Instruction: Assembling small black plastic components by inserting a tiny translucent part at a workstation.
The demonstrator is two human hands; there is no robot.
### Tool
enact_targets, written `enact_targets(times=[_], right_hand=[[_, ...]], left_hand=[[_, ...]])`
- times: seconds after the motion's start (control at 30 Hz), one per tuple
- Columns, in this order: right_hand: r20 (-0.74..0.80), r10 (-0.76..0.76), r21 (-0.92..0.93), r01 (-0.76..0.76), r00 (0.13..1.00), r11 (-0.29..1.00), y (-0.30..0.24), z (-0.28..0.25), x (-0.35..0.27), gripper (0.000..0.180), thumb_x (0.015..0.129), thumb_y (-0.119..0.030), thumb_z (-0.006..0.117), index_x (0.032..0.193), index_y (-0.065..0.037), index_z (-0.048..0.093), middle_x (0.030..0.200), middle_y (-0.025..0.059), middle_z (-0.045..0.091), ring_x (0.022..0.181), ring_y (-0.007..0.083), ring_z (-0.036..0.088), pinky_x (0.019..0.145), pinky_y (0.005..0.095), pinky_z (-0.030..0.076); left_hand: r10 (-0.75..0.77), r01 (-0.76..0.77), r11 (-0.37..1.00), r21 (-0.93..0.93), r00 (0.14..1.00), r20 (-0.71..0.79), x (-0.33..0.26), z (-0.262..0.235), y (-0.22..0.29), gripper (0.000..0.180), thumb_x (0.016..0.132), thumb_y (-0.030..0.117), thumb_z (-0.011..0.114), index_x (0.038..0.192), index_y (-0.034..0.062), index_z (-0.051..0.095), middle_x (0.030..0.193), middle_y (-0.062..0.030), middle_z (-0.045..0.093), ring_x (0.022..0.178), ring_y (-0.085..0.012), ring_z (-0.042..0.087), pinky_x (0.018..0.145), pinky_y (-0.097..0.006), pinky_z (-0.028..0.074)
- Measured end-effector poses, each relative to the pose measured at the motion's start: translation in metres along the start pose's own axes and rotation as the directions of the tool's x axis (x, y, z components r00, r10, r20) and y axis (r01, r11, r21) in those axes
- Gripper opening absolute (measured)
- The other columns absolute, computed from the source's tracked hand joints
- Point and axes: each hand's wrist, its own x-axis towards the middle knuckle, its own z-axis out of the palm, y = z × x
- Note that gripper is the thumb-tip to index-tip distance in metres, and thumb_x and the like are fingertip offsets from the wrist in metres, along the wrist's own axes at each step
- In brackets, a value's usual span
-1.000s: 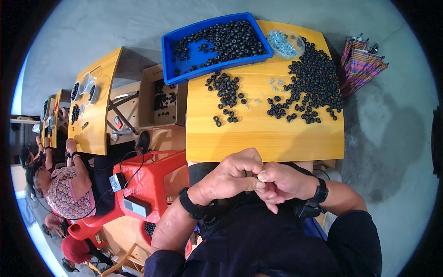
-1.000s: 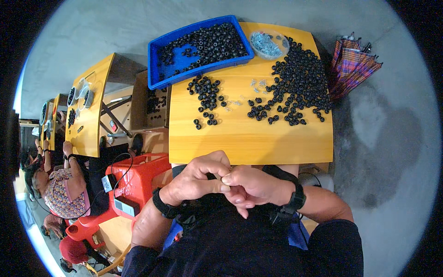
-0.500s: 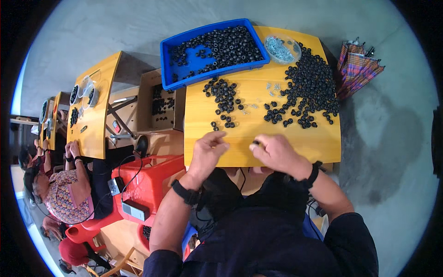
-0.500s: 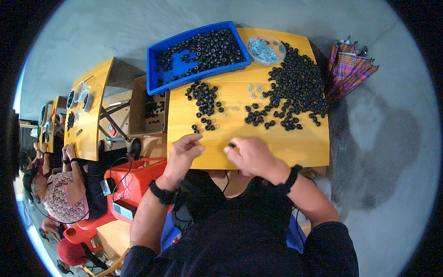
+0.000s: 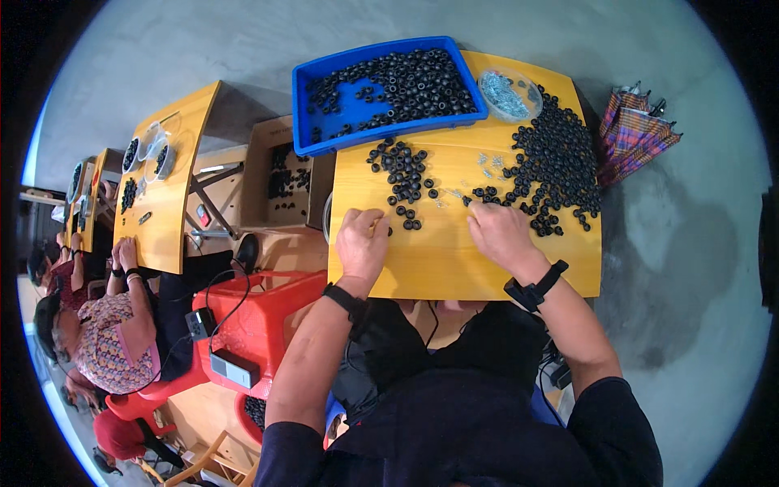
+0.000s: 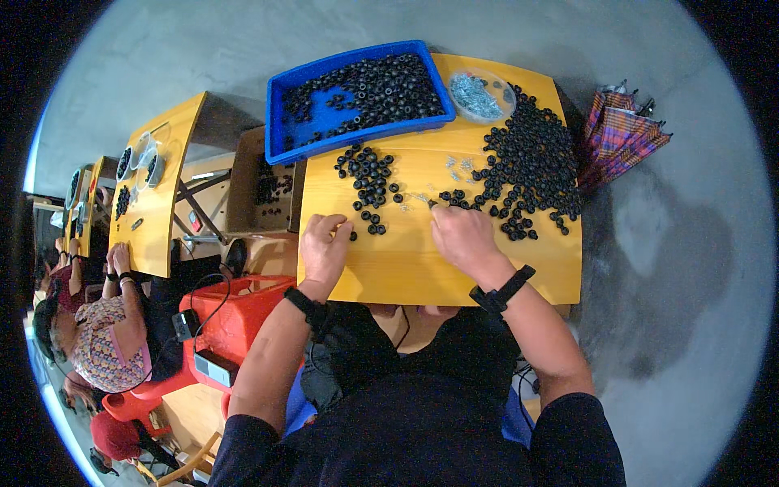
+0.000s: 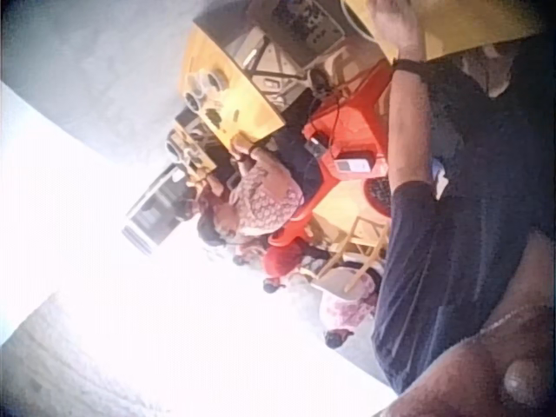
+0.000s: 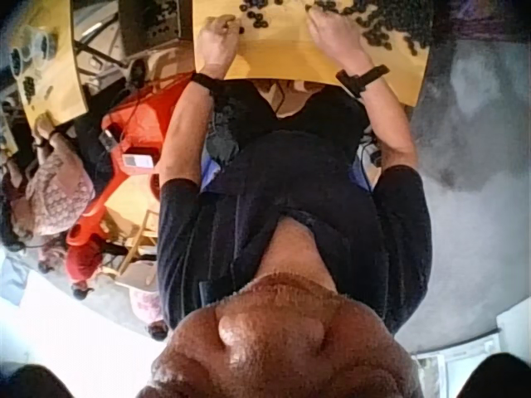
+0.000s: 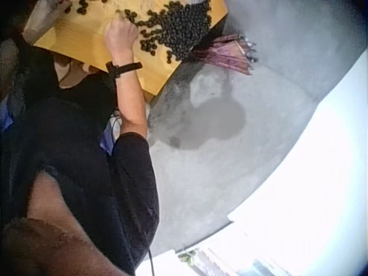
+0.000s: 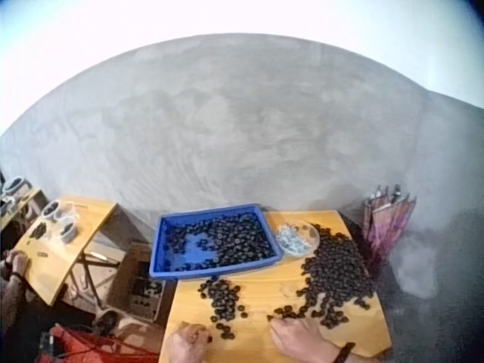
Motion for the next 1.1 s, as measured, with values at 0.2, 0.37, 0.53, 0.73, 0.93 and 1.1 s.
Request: enact_targets(times=[0.2,0.37,0.53,0.73,0.93,1.1], right_hand=[[-0.076,-0.091,0.204,0.105,0.993,0.973,-0.015,0.009,0.032,0.012,0.082,-0.012,0.056,0.073,-0.003,0.056,0.067,0.0159,0.055,0.06,0.035,0.058,0.055,0.0456,0.046],[-0.047,-0.042,0.124,0.047,0.998,0.991,-0.003,0.013,0.045,0.014,0.082,-0.011,0.055,0.072,-0.002,0.057,0.068,0.0169,0.055,0.062,0.0364,0.059,0.057,0.0463,0.047],[-0.029,-0.018,0.143,0.022,0.999,0.989,-0.001,0.012,0.047,0.014,0.083,-0.01,0.054,0.073,-0.001,0.057,0.069,0.0181,0.055,0.064,0.0366,0.059,0.06,0.0461,0.048],[-0.013,-0.004,0.131,0.006,1.0,0.991,0.003,0.012,0.046,0.013,0.083,-0.009,0.055,0.073,0.0,0.057,0.071,0.0181,0.055,0.065,0.0374,0.058,0.061,0.0463,0.048],[0.023,0.046,0.129,-0.048,0.999,0.99,0.017,0.006,0.045,0.009,0.082,-0.008,0.057,0.084,-0.001,0.062,0.077,0.0178,0.057,0.073,0.0378,0.058,0.065,0.0448,0.046],[0.069,0.003,0.135,-0.012,0.998,0.991,0.017,0.002,0.049,0.009,0.08,-0.009,0.059,0.085,-0.002,0.063,0.079,0.0171,0.058,0.073,0.037,0.059,0.065,0.0448,0.046]], left_hand=[[0.079,-0.085,0.992,0.096,0.995,0.065,0.014,0.012,0.01,0.013,0.075,0.016,0.068,0.087,0.01,0.071,0.085,-0.0109,0.062,0.078,-0.0309,0.062,0.07,-0.04,0.05],[0.038,-0.048,0.996,0.071,0.988,0.147,0.015,0.016,0.012,0.015,0.074,0.014,0.07,0.087,0.0093,0.072,0.083,-0.0106,0.061,0.077,-0.0293,0.062,0.07,-0.039,0.049],[0.087,-0.119,0.982,0.144,0.974,0.209,0.018,0.015,0.007,0.019,0.071,0.015,0.072,0.09,0.012,0.071,0.084,-0.01,0.062,0.079,-0.0294,0.063,0.07,-0.039,0.05],[0.128,-0.17,0.972,0.163,0.962,0.241,0.016,0.014,0.008,0.021,0.072,0.015,0.072,0.092,0.012,0.071,0.088,-0.0101,0.062,0.082,-0.0301,0.063,0.071,-0.04,0.05],[0.132,-0.177,0.97,0.169,0.959,0.25,0.018,0.013,0.01,0.029,0.069,0.015,0.073,0.098,0.0105,0.069,0.09,-0.0114,0.062,0.082,-0.0308,0.063,0.07,-0.041,0.05],[0.14,-0.188,0.971,0.151,0.95,0.28,0.02,0.014,0.011,0.026,0.071,0.017,0.072,0.096,0.0119,0.07,0.089,-0.0109,0.062,0.082,-0.0301,0.063,0.071,-0.04,0.05]])
